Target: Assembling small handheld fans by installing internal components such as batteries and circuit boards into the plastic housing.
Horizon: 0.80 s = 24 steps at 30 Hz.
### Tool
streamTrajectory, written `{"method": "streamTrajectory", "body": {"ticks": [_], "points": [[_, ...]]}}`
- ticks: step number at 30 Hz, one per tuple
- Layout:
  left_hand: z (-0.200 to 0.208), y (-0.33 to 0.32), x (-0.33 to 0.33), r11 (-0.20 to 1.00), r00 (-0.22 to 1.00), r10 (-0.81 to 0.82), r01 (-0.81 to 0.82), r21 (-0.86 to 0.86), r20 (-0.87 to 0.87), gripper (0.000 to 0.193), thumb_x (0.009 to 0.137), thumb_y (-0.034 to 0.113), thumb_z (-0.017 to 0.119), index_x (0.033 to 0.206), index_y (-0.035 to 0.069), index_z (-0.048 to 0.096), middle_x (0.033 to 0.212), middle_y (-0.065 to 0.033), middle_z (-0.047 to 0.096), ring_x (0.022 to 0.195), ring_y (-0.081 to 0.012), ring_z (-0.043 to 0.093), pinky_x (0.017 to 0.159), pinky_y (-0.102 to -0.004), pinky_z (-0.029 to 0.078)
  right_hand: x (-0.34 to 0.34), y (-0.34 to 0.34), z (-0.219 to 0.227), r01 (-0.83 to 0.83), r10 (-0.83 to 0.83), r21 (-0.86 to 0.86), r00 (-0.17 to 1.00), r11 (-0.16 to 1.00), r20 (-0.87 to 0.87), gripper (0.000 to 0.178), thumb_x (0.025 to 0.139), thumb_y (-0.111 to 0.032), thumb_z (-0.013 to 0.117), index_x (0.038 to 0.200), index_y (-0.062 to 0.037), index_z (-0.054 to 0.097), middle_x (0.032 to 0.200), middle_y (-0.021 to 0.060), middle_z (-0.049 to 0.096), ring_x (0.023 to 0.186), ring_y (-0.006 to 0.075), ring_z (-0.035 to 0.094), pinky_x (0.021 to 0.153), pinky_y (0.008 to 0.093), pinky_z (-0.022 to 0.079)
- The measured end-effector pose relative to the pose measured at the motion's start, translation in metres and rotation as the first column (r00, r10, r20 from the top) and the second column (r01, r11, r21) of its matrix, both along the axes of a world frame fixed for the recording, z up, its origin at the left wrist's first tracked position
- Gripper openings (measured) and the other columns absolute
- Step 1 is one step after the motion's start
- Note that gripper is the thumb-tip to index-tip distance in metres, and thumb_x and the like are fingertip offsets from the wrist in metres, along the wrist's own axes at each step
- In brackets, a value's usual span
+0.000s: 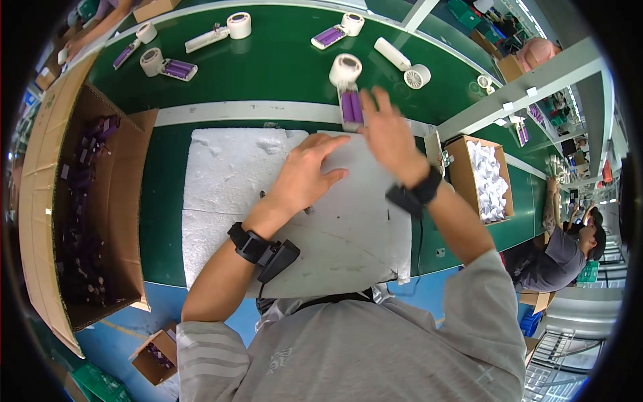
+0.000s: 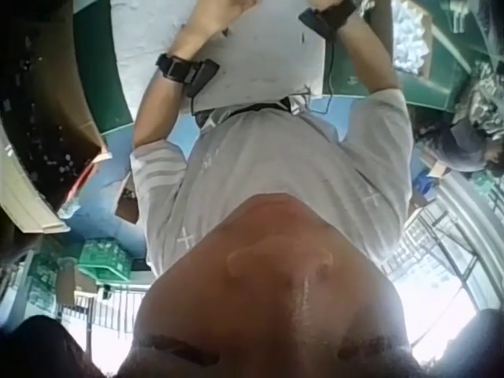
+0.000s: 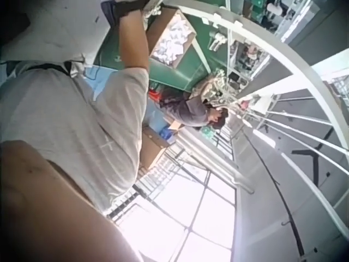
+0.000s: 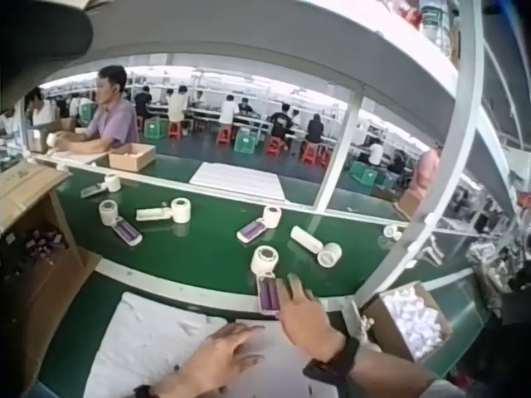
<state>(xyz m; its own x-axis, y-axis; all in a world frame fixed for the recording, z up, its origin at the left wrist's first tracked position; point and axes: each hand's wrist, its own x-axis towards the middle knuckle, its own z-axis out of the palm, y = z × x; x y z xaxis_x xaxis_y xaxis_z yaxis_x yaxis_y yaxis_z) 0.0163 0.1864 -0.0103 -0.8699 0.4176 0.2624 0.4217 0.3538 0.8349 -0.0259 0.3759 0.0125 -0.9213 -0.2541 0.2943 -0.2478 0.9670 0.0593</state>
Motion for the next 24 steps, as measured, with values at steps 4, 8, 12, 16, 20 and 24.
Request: {"method": "streamTrajectory", "body": {"ticks": [4, 8, 12, 16, 20, 24], "points": [[-0.01, -0.009, 0.005, 0.999, 0.997, 0.047, -0.047, 0.01, -0.064, 0.047, 0.076, 0.008, 0.076, 0.121, 0.01, 0.063, 0.116, -0.0115, 0.061, 0.09, -0.0255, 0.063, 0.078, -0.0339, 0.054, -0.095, 0.03, 0.04, -0.035, 0.039, -0.041, 0.994, 0.999, 0.1, 0.06, 0.083, -0.02, 0.066, 0.134, 0.0015, 0.045, 0.13, 0.0237, 0.05, 0.109, 0.0409, 0.057, 0.093, 0.0446, 0.049], [-0.011, 0.004, 0.006, 1.0, 0.987, -0.006, 0.004, -0.011, -0.161, 0.039, 0.079, 0.009, 0.073, 0.117, 0.009, 0.064, 0.118, -0.0141, 0.06, 0.094, -0.0304, 0.064, 0.082, -0.0387, 0.053, -0.197, 0.163, -0.004, -0.003, 0.034, 0.176, 0.983, 0.984, -0.179, 0.061, 0.082, -0.021, 0.064, 0.135, 0.0005, 0.044, 0.129, 0.0268, 0.052, 0.113, 0.0413, 0.056, 0.1, 0.0455, 0.045], [-0.015, -0.006, 0.01, 0.999, 0.99, 0.01, -0.015, -0.037, -0.138, 0.032, 0.081, 0.01, 0.07, 0.113, 0.009, 0.066, 0.117, -0.0146, 0.06, 0.097, -0.0343, 0.063, 0.086, -0.0415, 0.052, -0.212, 0.165, -0.028, 0.24, -0.243, 0.035, 0.958, 0.97, 0.15, 0.056, 0.081, -0.023, 0.063, 0.131, -0.0009, 0.049, 0.127, 0.0273, 0.055, 0.117, 0.0421, 0.054, 0.101, 0.0455, 0.043], [-0.011, -0.007, 0.012, 0.998, 0.997, -0.041, 0.038, -0.042, -0.061, 0.029, 0.081, 0.01, 0.07, 0.11, 0.008, 0.067, 0.115, -0.014, 0.06, 0.097, -0.0342, 0.063, 0.086, -0.0411, 0.052, -0.205, 0.15, -0.017, 0.349, -0.348, 0.037, 0.911, 0.936, 0.221, 0.048, 0.076, -0.028, 0.069, 0.115, -0.0019, 0.06, 0.109, 0.0251, 0.065, 0.105, 0.0404, 0.062, 0.093, 0.0465, 0.048], [-0.013, -0.006, 0.007, 0.998, 0.996, -0.061, 0.058, -0.04, -0.071, 0.027, 0.081, 0.01, 0.07, 0.107, 0.007, 0.068, 0.113, -0.0135, 0.06, 0.097, -0.0341, 0.063, 0.086, -0.0413, 0.052, -0.192, 0.14, 0.009, 0.396, -0.398, 0.039, 0.908, 0.917, 0.134, 0.038, 0.073, -0.027, 0.072, 0.1, -0.0002, 0.066, 0.099, 0.0235, 0.069, 0.095, 0.0402, 0.066, 0.084, 0.0474, 0.052], [-0.011, -0.007, 0.001, 0.999, 0.999, -0.007, 0.004, -0.051, -0.047, 0.024, 0.081, 0.012, 0.069, 0.105, 0.007, 0.068, 0.112, -0.0136, 0.061, 0.097, -0.0343, 0.063, 0.085, -0.0416, 0.052, -0.152, 0.109, 0.058, 0.05, -0.038, -0.137, 0.995, 0.989, 0.089, 0.029, 0.08, -0.021, 0.071, 0.098, 0.0016, 0.067, 0.089, 0.0186, 0.07, 0.08, 0.0304, 0.069, 0.072, 0.04, 0.053]]}}
